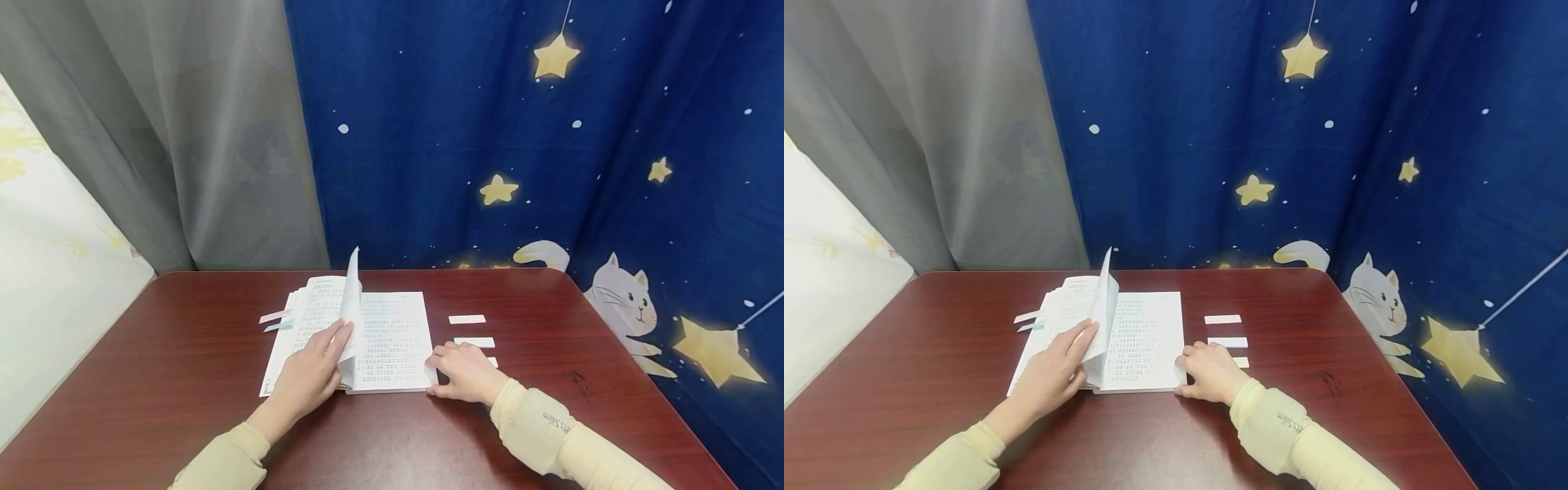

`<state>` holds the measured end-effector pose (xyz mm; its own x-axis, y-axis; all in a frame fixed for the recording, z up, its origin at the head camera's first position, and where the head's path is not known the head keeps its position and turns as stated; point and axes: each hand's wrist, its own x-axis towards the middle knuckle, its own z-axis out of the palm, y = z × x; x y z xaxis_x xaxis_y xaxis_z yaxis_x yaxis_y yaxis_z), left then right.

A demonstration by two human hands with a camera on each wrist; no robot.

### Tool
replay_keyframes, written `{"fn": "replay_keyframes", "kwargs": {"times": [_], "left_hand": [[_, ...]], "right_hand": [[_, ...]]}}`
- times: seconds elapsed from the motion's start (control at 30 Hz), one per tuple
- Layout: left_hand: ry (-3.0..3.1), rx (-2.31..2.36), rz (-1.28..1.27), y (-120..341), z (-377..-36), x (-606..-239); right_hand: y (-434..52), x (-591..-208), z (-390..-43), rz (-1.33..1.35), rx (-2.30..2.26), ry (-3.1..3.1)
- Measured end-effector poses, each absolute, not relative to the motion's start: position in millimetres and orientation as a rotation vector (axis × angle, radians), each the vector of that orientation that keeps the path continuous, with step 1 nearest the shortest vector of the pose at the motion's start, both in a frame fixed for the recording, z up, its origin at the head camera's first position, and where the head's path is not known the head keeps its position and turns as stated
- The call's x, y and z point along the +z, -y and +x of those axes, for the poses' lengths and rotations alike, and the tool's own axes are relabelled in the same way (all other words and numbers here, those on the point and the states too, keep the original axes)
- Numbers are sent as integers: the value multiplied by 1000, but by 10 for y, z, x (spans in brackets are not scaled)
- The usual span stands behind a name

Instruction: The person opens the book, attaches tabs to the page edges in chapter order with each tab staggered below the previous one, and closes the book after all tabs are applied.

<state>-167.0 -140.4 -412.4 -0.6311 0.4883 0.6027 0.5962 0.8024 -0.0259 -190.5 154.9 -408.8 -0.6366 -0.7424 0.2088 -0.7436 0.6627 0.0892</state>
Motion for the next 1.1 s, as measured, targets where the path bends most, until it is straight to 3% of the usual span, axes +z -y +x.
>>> {"fn": "replay_keyframes", "kwargs": {"times": [0.7,1.1], "left_hand": [[2441,6,-757,1558,-1614,-4135],[2907,-1,-589,1587,-1472,-4218]], "right_hand": [[-1550,-4071,-1889,1218,17,2656],[-1438,-3888,-1994,1215,34,2687]]}}
